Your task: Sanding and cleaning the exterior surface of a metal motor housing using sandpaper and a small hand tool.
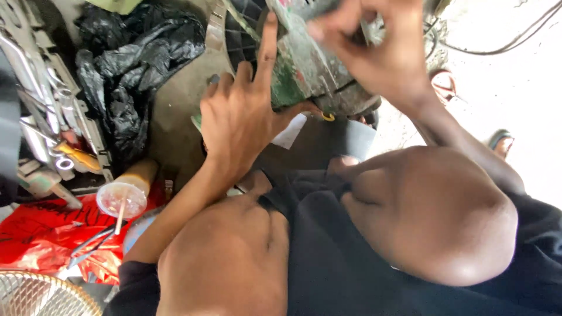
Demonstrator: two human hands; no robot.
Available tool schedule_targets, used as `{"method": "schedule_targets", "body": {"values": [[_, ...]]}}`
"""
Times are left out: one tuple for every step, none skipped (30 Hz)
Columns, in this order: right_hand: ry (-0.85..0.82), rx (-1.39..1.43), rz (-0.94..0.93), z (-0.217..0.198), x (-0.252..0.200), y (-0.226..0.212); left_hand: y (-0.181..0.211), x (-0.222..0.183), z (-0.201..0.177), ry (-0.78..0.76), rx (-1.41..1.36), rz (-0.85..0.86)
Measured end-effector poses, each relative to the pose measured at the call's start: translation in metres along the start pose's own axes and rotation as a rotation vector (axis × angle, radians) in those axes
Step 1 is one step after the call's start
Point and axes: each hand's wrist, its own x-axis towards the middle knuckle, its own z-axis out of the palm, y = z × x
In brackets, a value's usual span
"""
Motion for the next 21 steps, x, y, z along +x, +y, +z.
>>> {"method": "schedule_targets", "body": {"values": [[0.006,-0.001,-0.01,-0.001,-0.01,-0.011,0.001,-0.004,-0.002,0.009,0.007,0.0],[-0.036,-0.028,0.057,-0.007,-0.015,-0.019,0.002,-0.003,-0.004,0.006,-0.013,-0.001],[-0.077,-0.056,0.123,-0.012,-0.021,-0.026,0.005,-0.002,-0.005,0.004,-0.033,-0.002],[-0.082,-0.057,0.125,-0.009,-0.013,-0.019,0.004,-0.001,-0.005,0.003,-0.037,-0.005],[-0.042,-0.007,0.08,-0.005,-0.006,-0.012,0.004,-0.001,-0.004,-0.001,-0.015,0.003],[0.002,0.047,0.043,-0.001,-0.001,-0.006,0.004,-0.002,-0.004,-0.012,0.006,0.017],[0.001,0.048,0.054,-0.001,-0.003,-0.005,0.004,-0.003,-0.001,-0.021,0.001,0.02],[-0.013,0.042,0.034,-0.002,-0.002,-0.004,0.003,-0.004,0.001,-0.008,-0.04,0.0],[-0.027,0.036,0.013,-0.002,-0.001,-0.004,0.0,-0.004,0.002,0.004,-0.08,-0.021],[-0.024,0.033,-0.002,-0.006,-0.01,-0.011,0.001,-0.003,0.002,0.018,-0.072,-0.025],[-0.067,-0.007,0.06,-0.011,-0.018,-0.016,0.002,-0.002,0.001,0.023,-0.061,-0.008],[-0.114,-0.046,0.13,-0.017,-0.029,-0.023,0.005,-0.004,0.0,0.019,-0.055,0.009],[-0.115,-0.048,0.123,-0.013,-0.018,-0.015,0.001,0.0,0.0,0.025,-0.053,0.005],[-0.08,-0.002,0.088,-0.01,-0.013,-0.009,0.002,0.0,0.0,0.021,-0.021,0.019],[-0.045,0.045,0.053,-0.007,-0.008,-0.002,0.003,-0.002,0.0,0.017,0.012,0.032],[-0.041,0.051,0.068,-0.004,-0.006,-0.003,0.002,-0.002,0.0,0.004,0.009,0.041],[-0.025,0.064,0.064,0.0,-0.004,-0.003,0.001,-0.003,0.0,-0.002,-0.023,0.018],[-0.012,0.073,0.045,0.002,0.004,-0.002,-0.002,0.0,0.001,0.004,-0.052,-0.013],[-0.012,0.073,0.045,-0.005,-0.007,-0.009,0.0,-0.003,0.003,0.004,-0.052,-0.013],[-0.065,0.002,0.049,-0.012,-0.014,-0.014,0.0,-0.004,0.005,-0.002,-0.042,0.0],[-0.117,-0.069,0.052,-0.019,-0.021,-0.018,0.0,-0.004,0.008,-0.008,-0.032,0.013]]}}
